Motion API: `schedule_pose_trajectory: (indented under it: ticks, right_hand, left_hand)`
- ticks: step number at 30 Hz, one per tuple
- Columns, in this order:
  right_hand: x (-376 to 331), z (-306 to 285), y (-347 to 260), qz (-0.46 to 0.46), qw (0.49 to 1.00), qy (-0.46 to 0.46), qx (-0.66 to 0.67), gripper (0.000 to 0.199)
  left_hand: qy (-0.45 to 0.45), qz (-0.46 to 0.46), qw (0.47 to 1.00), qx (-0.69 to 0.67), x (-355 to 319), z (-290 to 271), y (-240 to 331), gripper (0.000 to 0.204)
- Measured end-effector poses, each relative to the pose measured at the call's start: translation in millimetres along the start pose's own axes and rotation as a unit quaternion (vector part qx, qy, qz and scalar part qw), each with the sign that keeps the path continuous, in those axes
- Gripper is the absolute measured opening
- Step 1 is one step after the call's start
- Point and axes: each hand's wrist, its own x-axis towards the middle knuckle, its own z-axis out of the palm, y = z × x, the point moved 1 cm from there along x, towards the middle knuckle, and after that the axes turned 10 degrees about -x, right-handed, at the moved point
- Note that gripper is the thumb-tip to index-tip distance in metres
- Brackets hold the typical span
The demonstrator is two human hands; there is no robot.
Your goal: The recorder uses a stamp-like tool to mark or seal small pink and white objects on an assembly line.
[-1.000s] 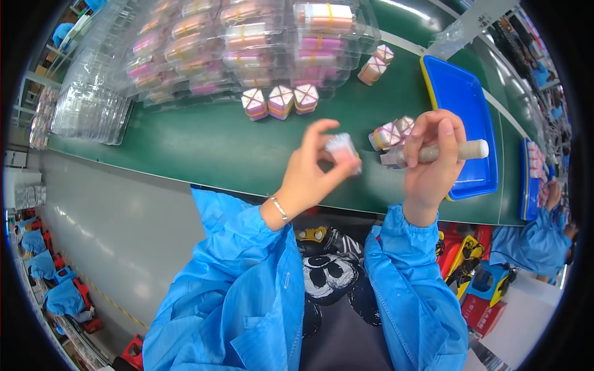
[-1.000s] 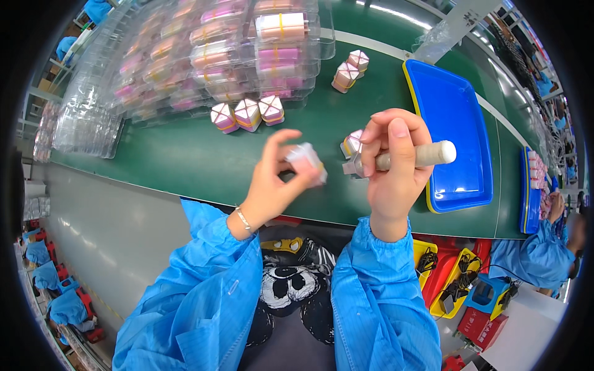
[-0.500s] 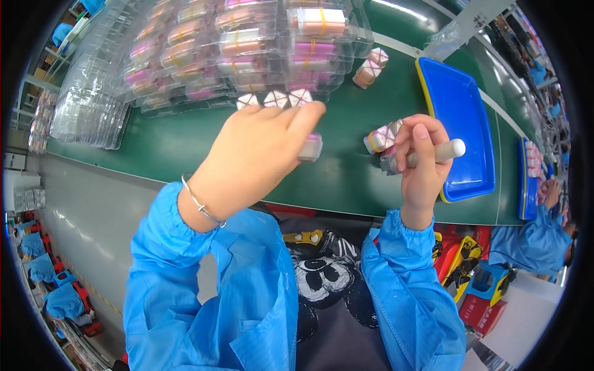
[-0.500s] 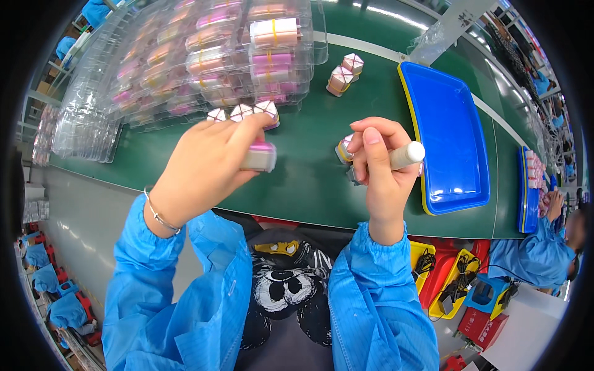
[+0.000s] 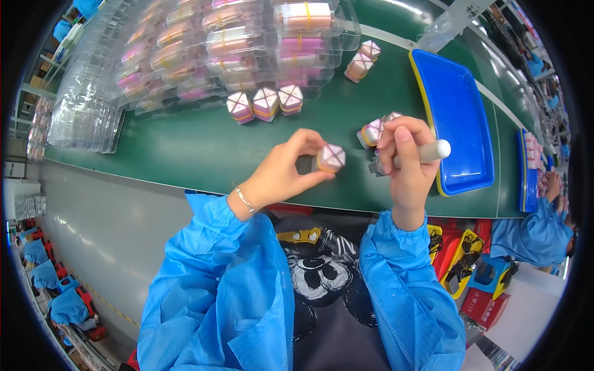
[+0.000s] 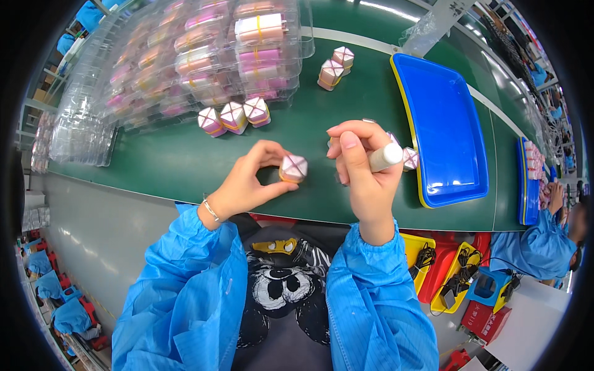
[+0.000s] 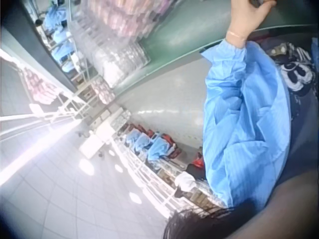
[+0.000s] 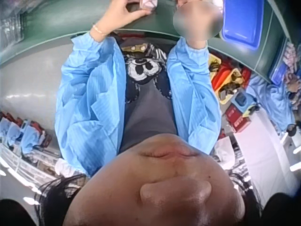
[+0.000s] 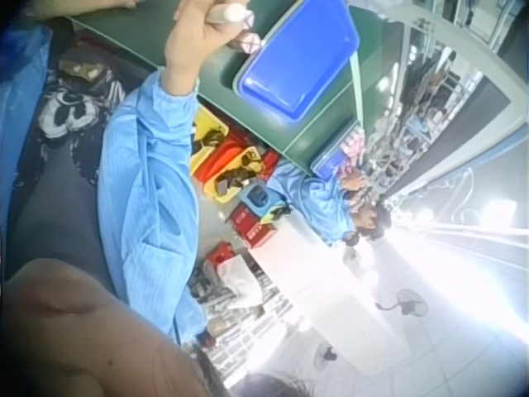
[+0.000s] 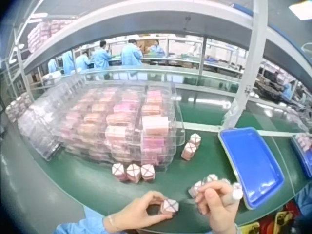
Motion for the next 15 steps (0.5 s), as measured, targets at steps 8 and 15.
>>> schedule_pose_trajectory:
  ticks: [8, 15]
  right_hand:
    - [-1, 4, 3, 0.005, 1.000, 0.005, 0.013, 0.017]
    - [6, 12, -5, -0.021, 0.994, 0.025, 0.106, 0.017]
  left_hand:
    - [-0.012, 0.095, 0.964, 0.250, 7, 16, 3, 0.047]
    - [0.019, 0.075, 0.969, 0.235, 3, 17, -2, 0.044]
